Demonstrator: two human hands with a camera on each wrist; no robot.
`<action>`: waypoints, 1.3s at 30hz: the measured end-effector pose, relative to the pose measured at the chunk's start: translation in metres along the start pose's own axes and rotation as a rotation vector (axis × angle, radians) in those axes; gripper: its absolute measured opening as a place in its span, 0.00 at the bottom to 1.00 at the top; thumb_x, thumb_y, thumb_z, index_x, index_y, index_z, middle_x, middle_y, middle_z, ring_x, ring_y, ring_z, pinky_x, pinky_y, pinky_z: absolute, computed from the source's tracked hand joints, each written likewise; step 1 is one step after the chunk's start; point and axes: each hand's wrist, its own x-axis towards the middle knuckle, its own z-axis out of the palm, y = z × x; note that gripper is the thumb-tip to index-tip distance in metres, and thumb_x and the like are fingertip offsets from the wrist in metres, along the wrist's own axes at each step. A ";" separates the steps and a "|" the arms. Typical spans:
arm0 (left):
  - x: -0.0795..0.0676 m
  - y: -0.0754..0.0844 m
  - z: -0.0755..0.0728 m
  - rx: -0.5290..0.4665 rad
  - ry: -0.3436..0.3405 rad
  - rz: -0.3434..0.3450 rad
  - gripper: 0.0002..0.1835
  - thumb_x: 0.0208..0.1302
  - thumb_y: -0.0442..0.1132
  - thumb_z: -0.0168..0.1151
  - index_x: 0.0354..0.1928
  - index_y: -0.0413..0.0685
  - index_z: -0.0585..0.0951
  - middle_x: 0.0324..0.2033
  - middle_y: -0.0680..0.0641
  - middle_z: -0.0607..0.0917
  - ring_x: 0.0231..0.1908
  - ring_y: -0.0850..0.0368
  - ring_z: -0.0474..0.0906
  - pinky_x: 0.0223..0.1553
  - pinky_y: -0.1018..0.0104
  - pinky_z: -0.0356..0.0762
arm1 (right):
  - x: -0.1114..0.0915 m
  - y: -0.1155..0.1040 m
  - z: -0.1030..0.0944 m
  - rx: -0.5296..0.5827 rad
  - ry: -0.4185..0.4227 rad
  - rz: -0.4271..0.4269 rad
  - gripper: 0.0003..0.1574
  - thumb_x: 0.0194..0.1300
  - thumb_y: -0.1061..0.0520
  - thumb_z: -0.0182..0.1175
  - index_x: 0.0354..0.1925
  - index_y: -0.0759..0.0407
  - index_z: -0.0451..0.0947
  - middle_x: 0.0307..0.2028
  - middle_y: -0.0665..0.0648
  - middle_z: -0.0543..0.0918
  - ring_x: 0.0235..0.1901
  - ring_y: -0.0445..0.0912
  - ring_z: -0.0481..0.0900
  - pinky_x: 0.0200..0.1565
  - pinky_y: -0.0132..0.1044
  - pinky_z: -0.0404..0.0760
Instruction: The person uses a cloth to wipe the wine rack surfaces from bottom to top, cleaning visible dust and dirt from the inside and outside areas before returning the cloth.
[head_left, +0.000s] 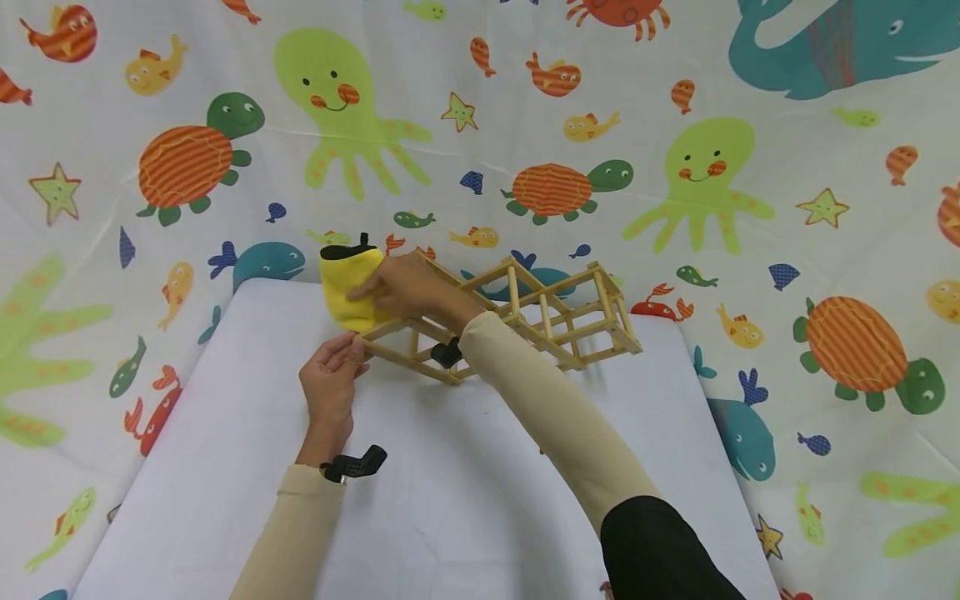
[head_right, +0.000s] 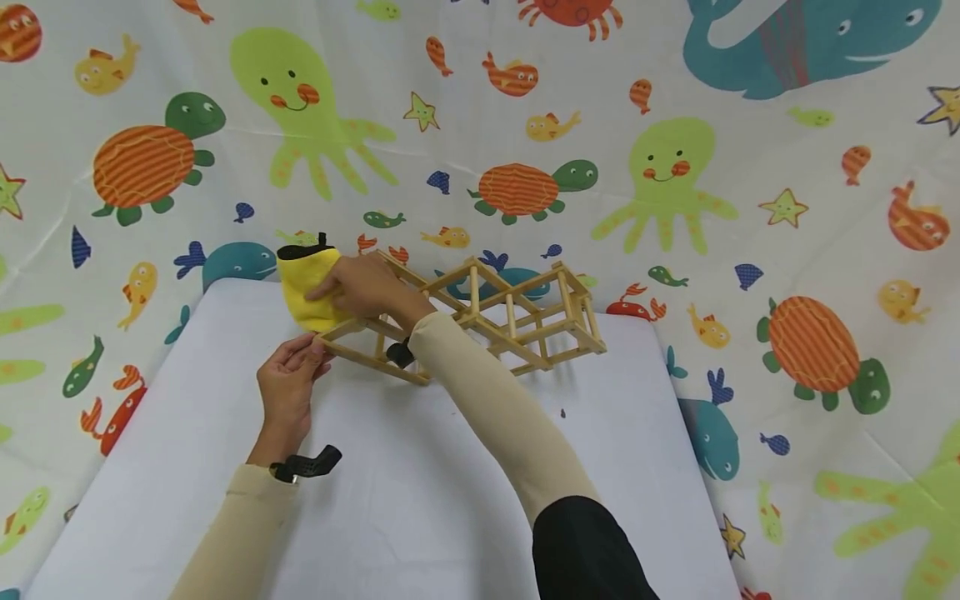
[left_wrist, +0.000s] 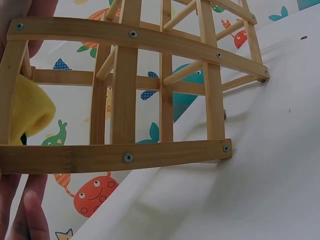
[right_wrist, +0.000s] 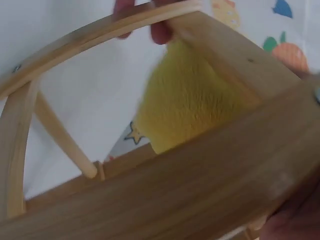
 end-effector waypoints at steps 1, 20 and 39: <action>0.000 0.000 0.000 -0.003 0.000 0.006 0.22 0.68 0.43 0.74 0.58 0.37 0.85 0.39 0.58 0.94 0.37 0.65 0.91 0.40 0.75 0.87 | -0.001 0.000 -0.001 0.045 -0.007 0.008 0.31 0.71 0.63 0.60 0.62 0.30 0.84 0.30 0.51 0.82 0.27 0.42 0.60 0.28 0.28 0.62; -0.008 0.003 0.002 0.081 0.052 -0.013 0.19 0.66 0.46 0.73 0.55 0.44 0.86 0.41 0.56 0.94 0.38 0.64 0.91 0.39 0.76 0.86 | -0.004 -0.023 0.001 0.046 -0.003 0.118 0.26 0.75 0.65 0.63 0.58 0.37 0.88 0.59 0.43 0.88 0.48 0.40 0.77 0.43 0.29 0.73; -0.013 0.003 0.001 0.097 0.047 -0.030 0.21 0.67 0.47 0.73 0.57 0.45 0.86 0.44 0.56 0.94 0.39 0.64 0.91 0.39 0.76 0.86 | -0.002 -0.022 0.009 0.051 0.048 0.133 0.23 0.75 0.61 0.64 0.58 0.34 0.88 0.57 0.42 0.89 0.50 0.40 0.78 0.49 0.33 0.76</action>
